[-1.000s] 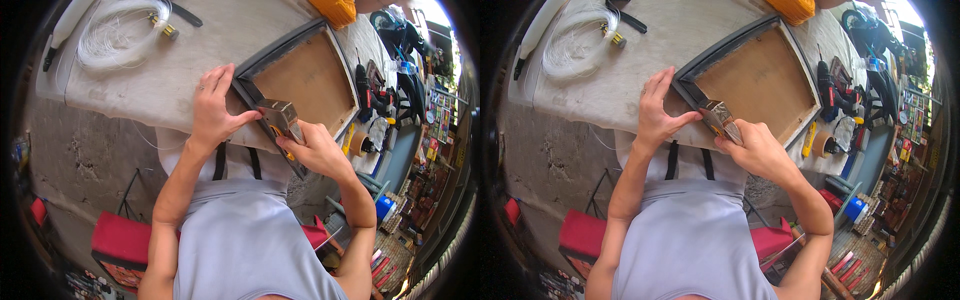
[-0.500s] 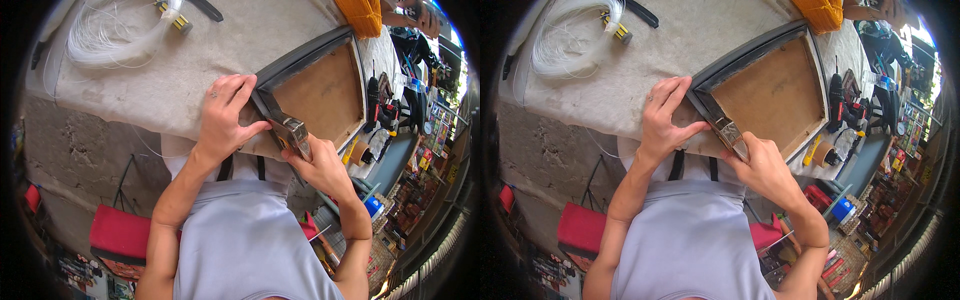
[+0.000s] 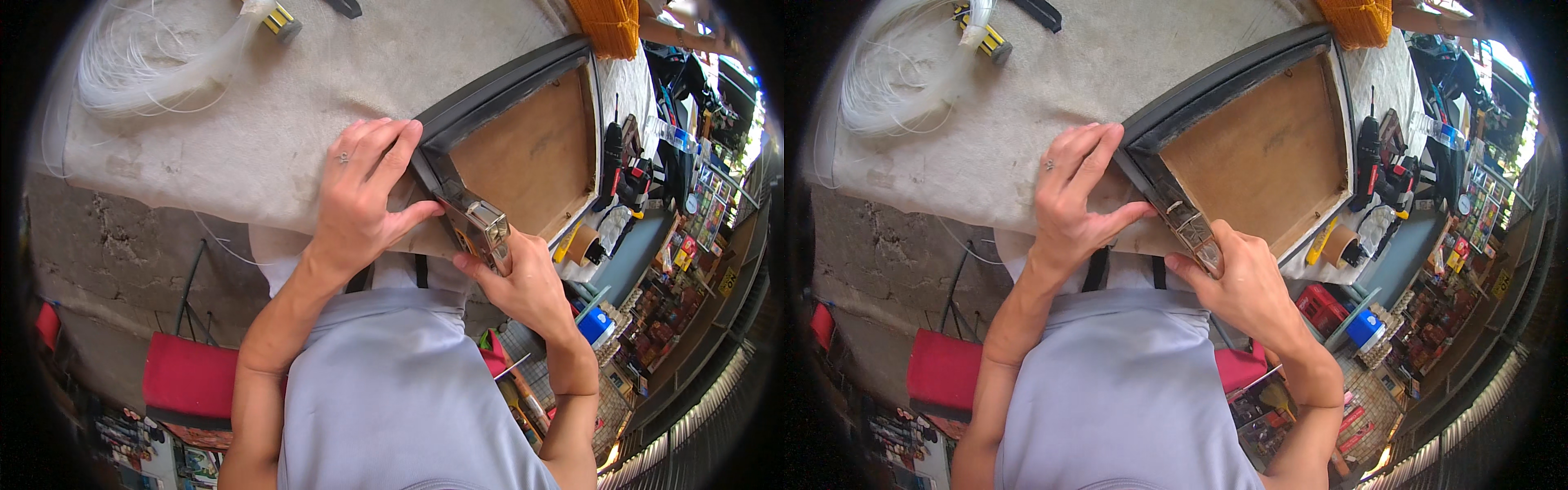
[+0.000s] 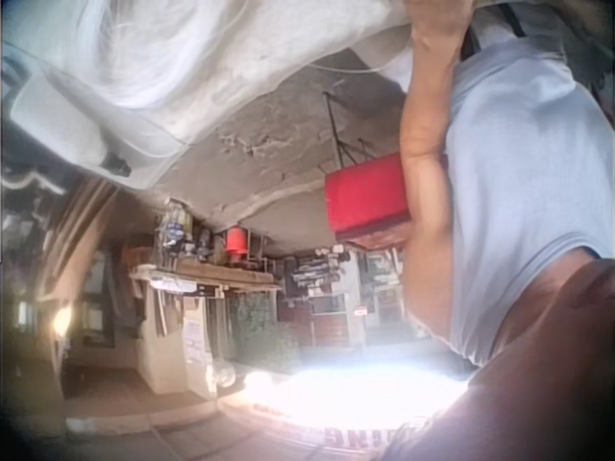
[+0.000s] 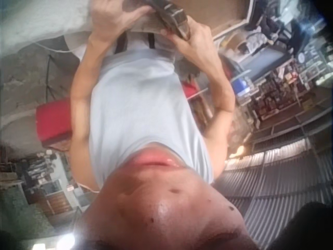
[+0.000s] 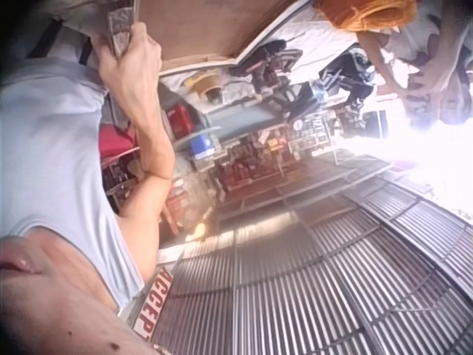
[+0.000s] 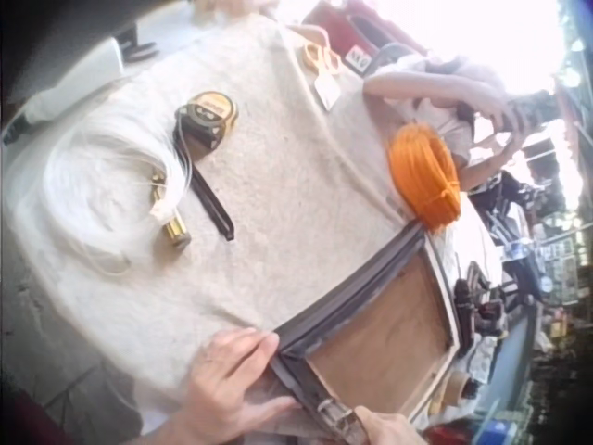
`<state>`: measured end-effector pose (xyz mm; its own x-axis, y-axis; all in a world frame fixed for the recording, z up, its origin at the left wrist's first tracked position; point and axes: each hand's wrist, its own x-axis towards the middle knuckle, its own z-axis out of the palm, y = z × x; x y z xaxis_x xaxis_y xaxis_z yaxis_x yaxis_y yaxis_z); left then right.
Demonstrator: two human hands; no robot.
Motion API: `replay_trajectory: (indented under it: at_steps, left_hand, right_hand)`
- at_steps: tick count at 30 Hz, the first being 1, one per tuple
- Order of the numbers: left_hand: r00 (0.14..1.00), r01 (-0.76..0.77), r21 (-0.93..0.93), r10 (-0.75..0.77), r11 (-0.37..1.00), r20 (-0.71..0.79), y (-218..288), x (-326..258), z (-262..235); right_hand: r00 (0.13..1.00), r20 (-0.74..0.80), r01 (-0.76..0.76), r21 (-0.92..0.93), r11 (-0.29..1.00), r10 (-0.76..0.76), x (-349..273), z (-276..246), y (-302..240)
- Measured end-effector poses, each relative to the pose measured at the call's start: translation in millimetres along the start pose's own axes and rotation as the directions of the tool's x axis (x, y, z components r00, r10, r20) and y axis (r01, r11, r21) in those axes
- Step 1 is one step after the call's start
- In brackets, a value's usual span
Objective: The person assembles a rectangular frame by attaching a dark border to a cardboard backing using a staple gun. They then apply brown packing tape along the edges of the frame and trim the excess with a utility knife.
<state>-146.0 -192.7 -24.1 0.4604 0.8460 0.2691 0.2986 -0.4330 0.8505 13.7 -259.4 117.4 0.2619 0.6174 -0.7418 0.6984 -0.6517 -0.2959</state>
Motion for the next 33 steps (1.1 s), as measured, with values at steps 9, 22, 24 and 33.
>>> replay_trajectory:
  at_steps: [9, 22, 24, 33]
  left_hand:
    - [1.000, 0.011, 0.001, -0.012, 1.000, 0.010, 1, -1, 0]
    - [0.999, -0.018, 0.025, 0.019, 1.000, -0.034, 1, -1, 1]
    - [0.999, -0.027, 0.049, 0.028, 0.998, -0.029, 2, -2, 1]
    - [0.999, 0.002, -0.005, -0.002, 1.000, -0.041, 7, 2, 1]
  right_hand:
    - [0.985, -0.131, 0.120, 0.063, 0.991, -0.111, 6, 18, 12]
    - [0.965, -0.210, 0.180, 0.097, 0.979, -0.157, 1, 21, 34]
    - [0.978, -0.174, 0.143, 0.153, 0.978, -0.116, -13, 8, 36]
    - [0.990, -0.133, 0.106, 0.925, 0.366, 0.050, -85, 14, 155]
